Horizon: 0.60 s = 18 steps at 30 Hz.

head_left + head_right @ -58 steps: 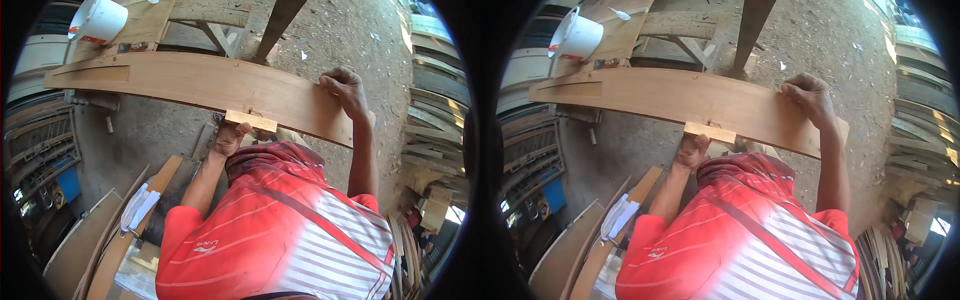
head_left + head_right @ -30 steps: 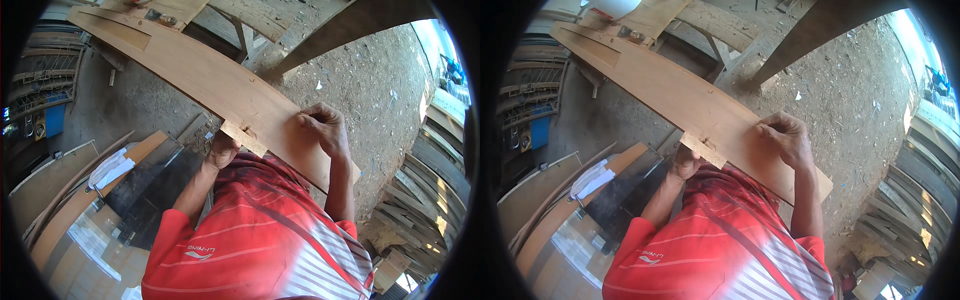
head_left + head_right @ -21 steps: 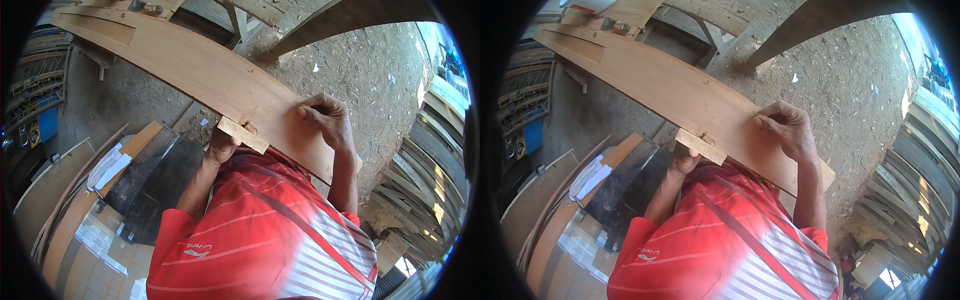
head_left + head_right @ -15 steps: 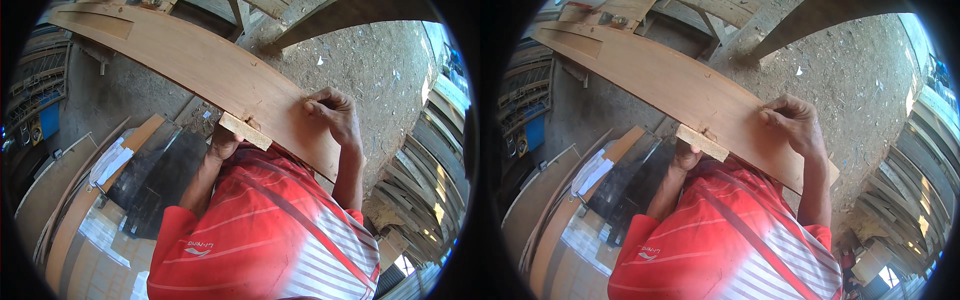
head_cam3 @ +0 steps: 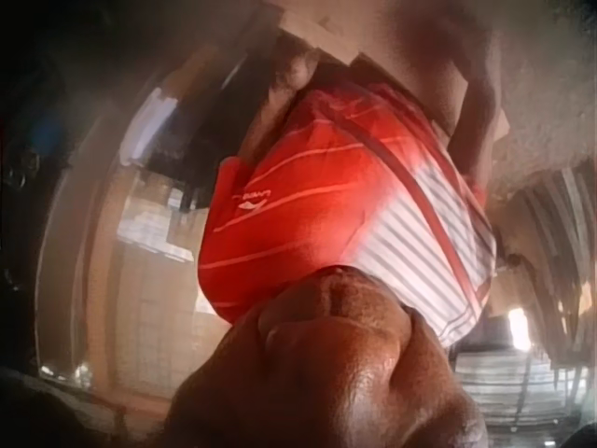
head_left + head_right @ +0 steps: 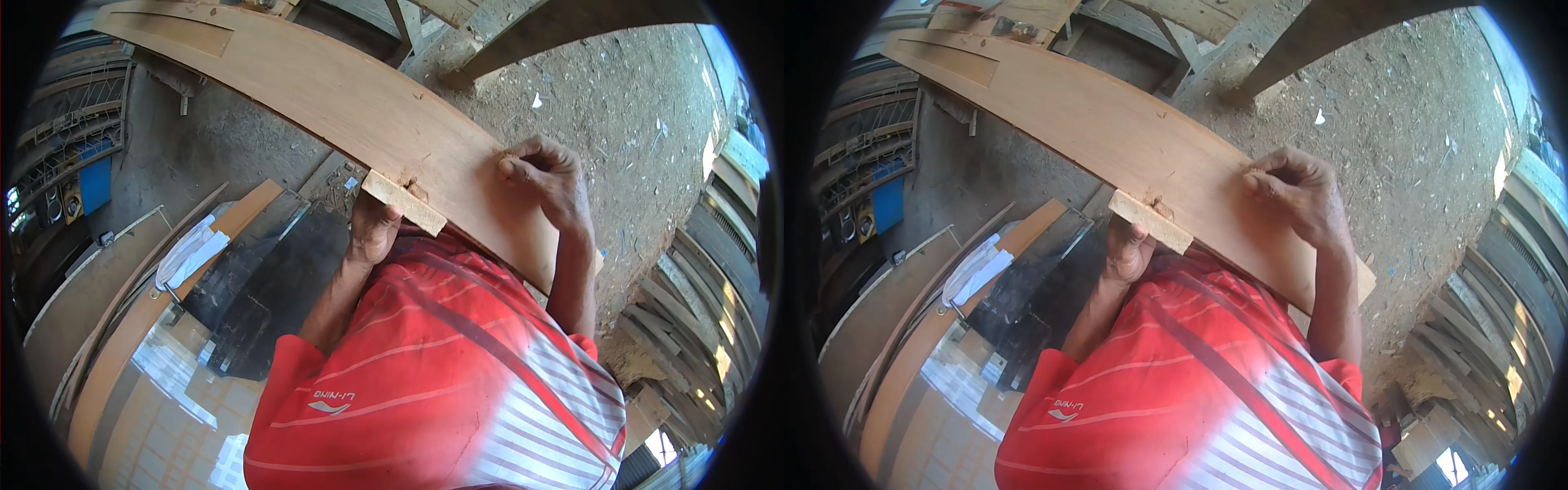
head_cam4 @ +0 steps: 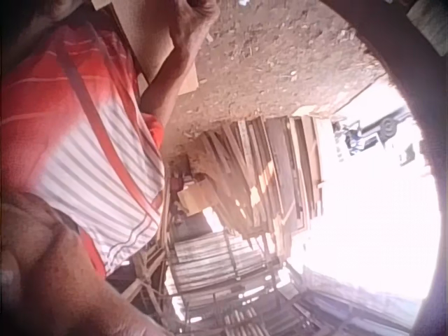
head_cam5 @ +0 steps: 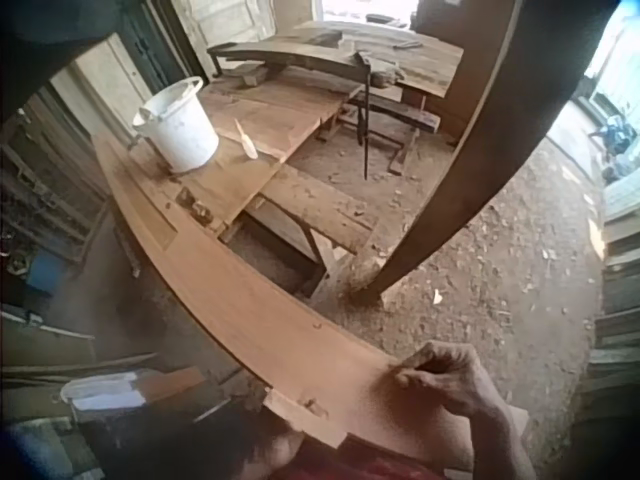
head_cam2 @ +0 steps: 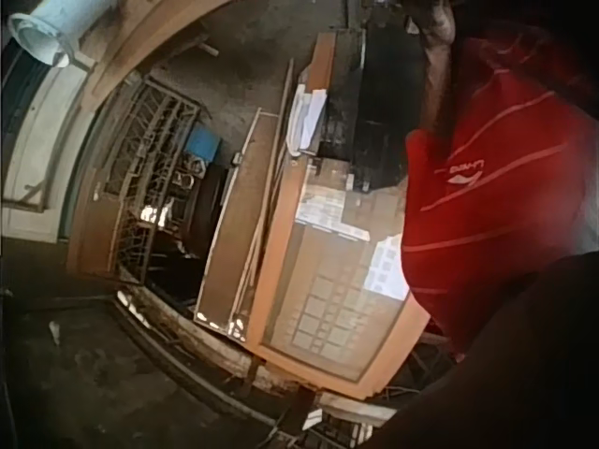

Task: The person applies glue from a small bottle to a long wooden plank and a small wooden block, then uses a putty knife to spread the glue and joins the block to the plank.

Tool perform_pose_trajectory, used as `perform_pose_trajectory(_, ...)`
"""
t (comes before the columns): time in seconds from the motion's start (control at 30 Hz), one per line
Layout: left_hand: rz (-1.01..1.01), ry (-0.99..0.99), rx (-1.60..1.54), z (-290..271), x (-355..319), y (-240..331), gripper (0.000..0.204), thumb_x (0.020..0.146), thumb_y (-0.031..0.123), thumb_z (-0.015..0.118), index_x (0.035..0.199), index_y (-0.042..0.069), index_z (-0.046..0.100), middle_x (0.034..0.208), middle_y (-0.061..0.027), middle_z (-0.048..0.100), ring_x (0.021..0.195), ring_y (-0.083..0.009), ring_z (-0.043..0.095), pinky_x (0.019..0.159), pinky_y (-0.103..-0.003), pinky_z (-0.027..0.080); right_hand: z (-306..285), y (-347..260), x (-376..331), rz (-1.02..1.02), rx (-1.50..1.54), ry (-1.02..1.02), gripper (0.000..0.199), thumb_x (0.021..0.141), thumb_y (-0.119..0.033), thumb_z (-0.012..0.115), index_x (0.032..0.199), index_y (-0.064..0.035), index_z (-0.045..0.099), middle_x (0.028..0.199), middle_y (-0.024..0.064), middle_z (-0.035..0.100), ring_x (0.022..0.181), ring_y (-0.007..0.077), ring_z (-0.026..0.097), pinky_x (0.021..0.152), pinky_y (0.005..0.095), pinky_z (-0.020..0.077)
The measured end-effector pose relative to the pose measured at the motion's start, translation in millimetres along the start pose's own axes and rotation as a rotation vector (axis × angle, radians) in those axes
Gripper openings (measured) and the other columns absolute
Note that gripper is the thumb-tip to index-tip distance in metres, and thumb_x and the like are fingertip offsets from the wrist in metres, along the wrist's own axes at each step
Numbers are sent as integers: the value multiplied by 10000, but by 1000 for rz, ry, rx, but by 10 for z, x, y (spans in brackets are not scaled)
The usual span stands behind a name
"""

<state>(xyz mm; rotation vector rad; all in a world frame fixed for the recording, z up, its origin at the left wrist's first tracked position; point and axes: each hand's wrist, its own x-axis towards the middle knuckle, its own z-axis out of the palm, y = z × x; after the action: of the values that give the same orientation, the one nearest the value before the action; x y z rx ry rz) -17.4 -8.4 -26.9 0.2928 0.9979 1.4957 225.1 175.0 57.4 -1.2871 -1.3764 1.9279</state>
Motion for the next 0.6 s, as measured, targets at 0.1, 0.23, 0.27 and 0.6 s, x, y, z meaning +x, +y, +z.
perform_pose_trajectory(0.1,-5,-28,-45,26,-37,0,831,846,435,898,1456,53,484,1300,-60,595,1202,-215,610,1040,-416,528,-28,-3,-27,18,11,-10,44,954,-21,766,998,-12,763,913,29,761,812,85,676,757,250,553)
perform_pose_trajectory(0.23,-74,-47,-104,-146,-127,-240,768,878,447,864,1439,73,496,1295,-64,599,1192,-218,612,1036,-420,529,-34,-72,-25,72,-74,-22,51,946,-36,780,994,-20,772,911,28,761,819,80,676,765,249,546)
perform_pose_trajectory(0.27,-84,-56,-104,-235,-126,-222,747,886,450,855,1430,79,501,1296,-66,600,1193,-218,612,1036,-420,529,-25,-90,-50,72,-174,-6,53,942,-39,787,991,-23,774,905,27,761,819,79,676,764,248,544)
perform_pose_trajectory(0.6,188,-63,65,156,-55,78,1130,936,419,816,1675,61,40,1604,-100,325,1426,-229,383,1172,-407,365,42,-76,-61,-10,-137,16,115,938,-128,802,990,-27,781,857,20,756,793,91,671,754,278,542)
